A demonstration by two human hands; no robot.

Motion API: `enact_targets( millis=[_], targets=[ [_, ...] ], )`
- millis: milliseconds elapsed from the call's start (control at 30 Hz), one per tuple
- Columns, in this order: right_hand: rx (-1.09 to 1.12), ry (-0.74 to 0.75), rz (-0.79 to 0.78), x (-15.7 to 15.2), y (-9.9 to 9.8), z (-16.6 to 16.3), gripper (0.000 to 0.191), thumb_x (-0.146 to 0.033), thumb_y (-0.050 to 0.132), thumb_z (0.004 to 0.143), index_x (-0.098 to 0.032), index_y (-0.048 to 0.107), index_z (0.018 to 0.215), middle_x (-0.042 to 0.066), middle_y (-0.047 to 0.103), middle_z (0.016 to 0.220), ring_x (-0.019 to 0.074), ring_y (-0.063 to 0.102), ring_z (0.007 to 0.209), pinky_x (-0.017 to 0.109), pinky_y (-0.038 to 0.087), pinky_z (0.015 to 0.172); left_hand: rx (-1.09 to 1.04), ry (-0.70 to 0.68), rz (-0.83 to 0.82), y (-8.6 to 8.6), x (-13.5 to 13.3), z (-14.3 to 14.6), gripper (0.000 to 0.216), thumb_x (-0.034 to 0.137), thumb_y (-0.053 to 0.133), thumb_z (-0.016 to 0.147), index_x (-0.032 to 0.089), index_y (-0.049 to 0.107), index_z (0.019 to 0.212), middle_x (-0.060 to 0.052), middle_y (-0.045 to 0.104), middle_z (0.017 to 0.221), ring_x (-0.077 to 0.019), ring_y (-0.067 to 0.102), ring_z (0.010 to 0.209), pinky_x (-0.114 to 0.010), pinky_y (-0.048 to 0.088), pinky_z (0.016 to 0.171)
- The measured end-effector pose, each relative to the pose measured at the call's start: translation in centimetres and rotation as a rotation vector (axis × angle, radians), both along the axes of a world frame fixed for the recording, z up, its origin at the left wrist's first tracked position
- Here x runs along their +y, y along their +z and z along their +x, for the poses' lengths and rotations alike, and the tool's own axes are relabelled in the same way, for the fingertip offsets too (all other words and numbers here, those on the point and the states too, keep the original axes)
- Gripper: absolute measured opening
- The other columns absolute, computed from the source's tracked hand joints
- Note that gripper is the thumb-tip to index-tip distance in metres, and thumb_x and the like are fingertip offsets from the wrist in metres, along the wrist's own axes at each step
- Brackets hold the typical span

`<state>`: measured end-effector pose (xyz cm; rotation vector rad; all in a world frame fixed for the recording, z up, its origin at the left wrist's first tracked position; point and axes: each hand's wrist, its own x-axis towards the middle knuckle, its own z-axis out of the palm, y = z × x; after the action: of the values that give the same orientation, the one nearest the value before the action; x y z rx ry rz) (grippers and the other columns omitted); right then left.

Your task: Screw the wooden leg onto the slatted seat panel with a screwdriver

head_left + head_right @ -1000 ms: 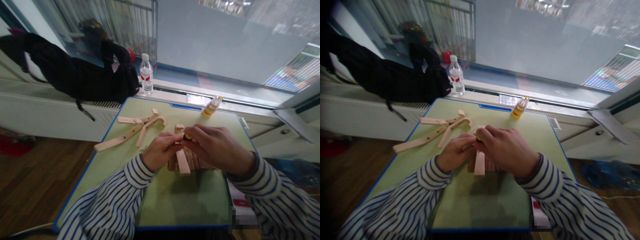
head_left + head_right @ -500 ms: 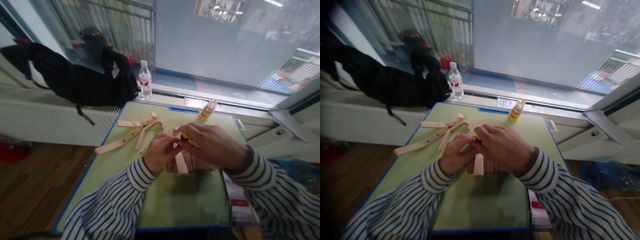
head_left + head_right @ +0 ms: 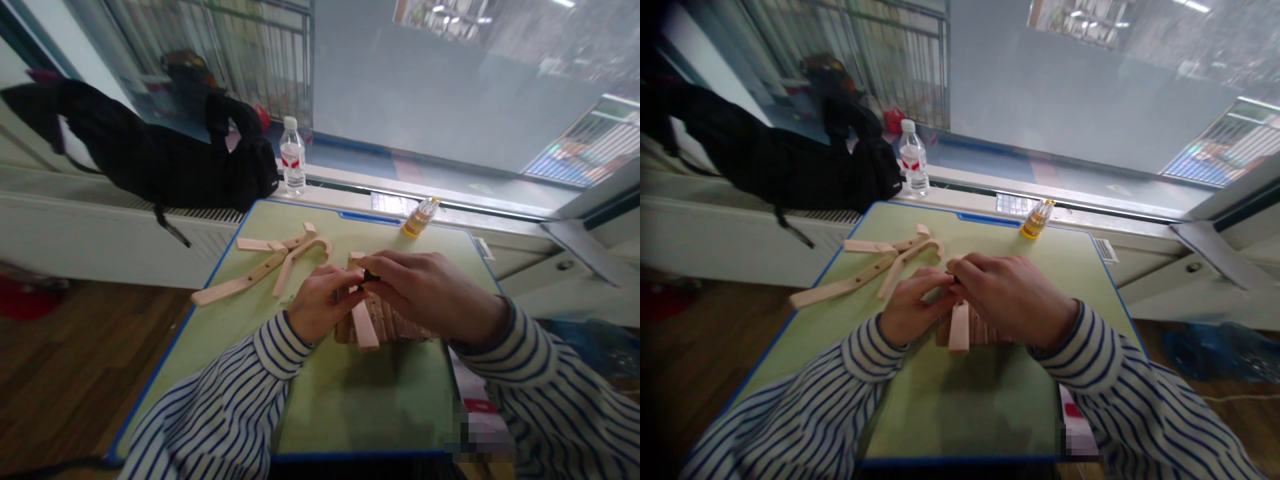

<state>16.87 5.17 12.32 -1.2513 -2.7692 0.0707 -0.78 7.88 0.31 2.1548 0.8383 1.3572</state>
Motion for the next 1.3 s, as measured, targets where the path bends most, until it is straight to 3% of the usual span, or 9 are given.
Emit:
enact_targets(
  millis=[333,500,633,833,1067,1300],
  targets=[
    [-0.102,-0.103,0.196,-0.4,-0.3,-0.6,0.028,-0.039,0.035,0.095,-0.018,0.054,0.093,0.002,0.062,0.079,0.0127,0.055,0.06,0.027,0.022,0.049,0.046,-0.128,-0.08,1.0,0.0,0.0,0.02,0.026,0.055,0.087,0.019,0.067,0.1,-0.006,0.069,0.087,-0.0158,0.063,0.083,-0.028,0.05,0.077],
    [-0.107,-0.11,0.167,-0.5,-0.2,-0.8,0.03,-0.039,0.033,0.096,-0.018,0.054,0.091,0.002,0.062,0.079,0.0123,0.054,0.06,0.028,0.02,0.049,0.028,-0.026,-0.055,0.8,-0.1,0.2,0.023,0.031,0.065,0.079,0.018,0.067,0.098,-0.006,0.068,0.083,-0.0173,0.063,0.078,-0.031,0.051,0.075],
    [-0.121,-0.14,0.136,-0.4,0.1,-1.2,0.033,-0.038,0.03,0.096,-0.017,0.056,0.095,0.004,0.064,0.083,0.0132,0.056,0.063,0.028,0.022,0.05,0.02,0.046,-0.019,0.5,-0.1,0.2,0.024,0.034,0.066,0.079,0.019,0.065,0.097,-0.004,0.068,0.078,-0.0167,0.062,0.075,-0.031,0.05,0.073],
    [-0.039,-0.025,0.049,0.0,1.2,-0.8,0.033,-0.036,0.038,0.094,-0.016,0.05,0.116,0.009,0.065,0.103,0.0158,0.06,0.079,0.027,0.034,0.057,0.035,0.044,-0.002,-0.2,0.1,-0.2,0.021,0.03,0.069,0.076,0.02,0.066,0.095,-0.003,0.068,0.077,-0.0161,0.061,0.073,-0.03,0.049,0.07],
    [-0.028,0.032,-0.07,0.0,1.1,-0.7,0.017,-0.024,0.042,0.092,-0.018,0.058,0.096,0.006,0.065,0.1,0.0147,0.06,0.085,0.027,0.041,0.068,0.027,0.033,-0.042,0.1,-0.1,-0.2,0.019,0.029,0.069,0.076,0.018,0.065,0.091,-0.003,0.069,0.079,-0.016,0.062,0.075,-0.03,0.049,0.073],
    [-0.022,0.028,0.008,-0.1,0.4,-0.6,0.019,-0.025,0.042,0.093,-0.018,0.057,0.103,0.006,0.065,0.103,0.0146,0.06,0.082,0.026,0.037,0.063,0.008,-0.043,-0.069,0.6,-0.1,-0.4,0.014,0.026,0.066,0.078,0.018,0.066,0.09,-0.004,0.069,0.077,-0.0155,0.063,0.075,-0.029,0.05,0.073]
  ],
)
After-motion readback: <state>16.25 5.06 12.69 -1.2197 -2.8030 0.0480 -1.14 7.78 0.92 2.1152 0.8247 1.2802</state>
